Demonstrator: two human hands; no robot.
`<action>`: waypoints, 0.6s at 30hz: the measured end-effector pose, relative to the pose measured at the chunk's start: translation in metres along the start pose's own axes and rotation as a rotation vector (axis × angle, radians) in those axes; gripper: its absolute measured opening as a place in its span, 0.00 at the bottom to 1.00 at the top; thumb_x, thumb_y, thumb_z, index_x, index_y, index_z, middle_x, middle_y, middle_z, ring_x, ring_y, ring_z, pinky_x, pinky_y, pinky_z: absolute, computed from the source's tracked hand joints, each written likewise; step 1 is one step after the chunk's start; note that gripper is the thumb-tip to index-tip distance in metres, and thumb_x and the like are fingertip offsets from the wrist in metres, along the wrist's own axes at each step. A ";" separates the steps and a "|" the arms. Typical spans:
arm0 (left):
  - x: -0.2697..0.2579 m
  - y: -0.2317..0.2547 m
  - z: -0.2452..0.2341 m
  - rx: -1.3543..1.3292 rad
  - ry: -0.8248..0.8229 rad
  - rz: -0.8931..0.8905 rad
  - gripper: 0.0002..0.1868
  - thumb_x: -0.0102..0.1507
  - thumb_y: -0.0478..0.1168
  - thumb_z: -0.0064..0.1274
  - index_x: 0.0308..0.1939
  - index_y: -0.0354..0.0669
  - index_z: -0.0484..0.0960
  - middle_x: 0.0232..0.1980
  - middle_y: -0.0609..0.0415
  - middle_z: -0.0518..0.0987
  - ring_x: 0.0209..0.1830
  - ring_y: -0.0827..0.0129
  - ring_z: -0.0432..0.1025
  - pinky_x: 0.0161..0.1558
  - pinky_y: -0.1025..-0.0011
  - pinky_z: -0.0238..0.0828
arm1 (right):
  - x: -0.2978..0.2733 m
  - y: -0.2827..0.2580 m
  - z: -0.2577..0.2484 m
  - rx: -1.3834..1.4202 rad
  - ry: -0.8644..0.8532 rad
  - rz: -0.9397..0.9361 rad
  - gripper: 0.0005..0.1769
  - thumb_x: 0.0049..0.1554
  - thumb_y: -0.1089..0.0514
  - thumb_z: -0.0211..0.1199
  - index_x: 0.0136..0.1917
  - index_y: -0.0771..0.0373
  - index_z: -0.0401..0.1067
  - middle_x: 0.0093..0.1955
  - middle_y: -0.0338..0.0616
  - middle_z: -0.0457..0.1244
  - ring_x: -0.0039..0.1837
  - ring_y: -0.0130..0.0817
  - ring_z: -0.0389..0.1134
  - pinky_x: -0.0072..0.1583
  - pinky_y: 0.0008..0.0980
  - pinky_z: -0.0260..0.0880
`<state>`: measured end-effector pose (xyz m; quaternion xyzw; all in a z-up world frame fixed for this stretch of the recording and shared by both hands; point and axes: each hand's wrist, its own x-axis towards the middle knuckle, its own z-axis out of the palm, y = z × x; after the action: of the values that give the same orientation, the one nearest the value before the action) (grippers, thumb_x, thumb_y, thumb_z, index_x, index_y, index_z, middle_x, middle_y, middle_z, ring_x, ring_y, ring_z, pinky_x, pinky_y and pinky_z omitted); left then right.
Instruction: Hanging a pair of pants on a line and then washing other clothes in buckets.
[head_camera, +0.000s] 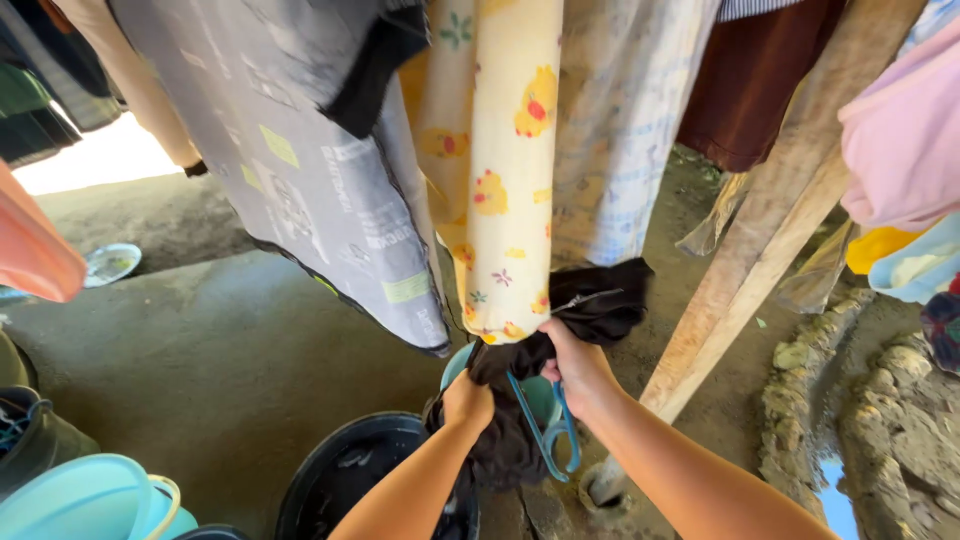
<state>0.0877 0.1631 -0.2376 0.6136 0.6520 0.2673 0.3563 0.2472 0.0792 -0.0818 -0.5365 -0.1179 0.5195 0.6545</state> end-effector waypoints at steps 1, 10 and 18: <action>-0.004 0.004 -0.014 -0.001 0.006 -0.001 0.16 0.62 0.47 0.53 0.49 0.43 0.83 0.50 0.38 0.83 0.56 0.43 0.75 0.57 0.54 0.72 | -0.010 -0.008 0.006 -0.001 -0.006 0.000 0.14 0.50 0.53 0.71 0.42 0.63 0.73 0.36 0.38 0.57 0.32 0.27 0.54 0.31 0.29 0.52; -0.045 0.018 -0.119 -0.012 0.077 -0.035 0.17 0.67 0.50 0.48 0.48 0.42 0.82 0.51 0.40 0.83 0.56 0.43 0.75 0.55 0.55 0.71 | -0.067 -0.044 0.034 -0.055 -0.360 -0.063 0.13 0.53 0.46 0.65 0.45 0.57 0.76 0.34 0.34 0.59 0.29 0.22 0.52 0.30 0.25 0.45; -0.121 0.088 -0.206 -0.673 0.341 -0.165 0.25 0.67 0.56 0.43 0.50 0.39 0.82 0.47 0.47 0.82 0.44 0.60 0.70 0.50 0.65 0.66 | -0.069 -0.025 0.004 -0.438 -0.375 0.075 0.27 0.48 0.28 0.66 0.44 0.50 0.68 0.34 0.29 0.50 0.31 0.20 0.52 0.31 0.23 0.45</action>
<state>-0.0229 0.0704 -0.0272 0.3548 0.6249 0.5349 0.4444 0.2284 0.0290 -0.0318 -0.5635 -0.3263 0.5955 0.4704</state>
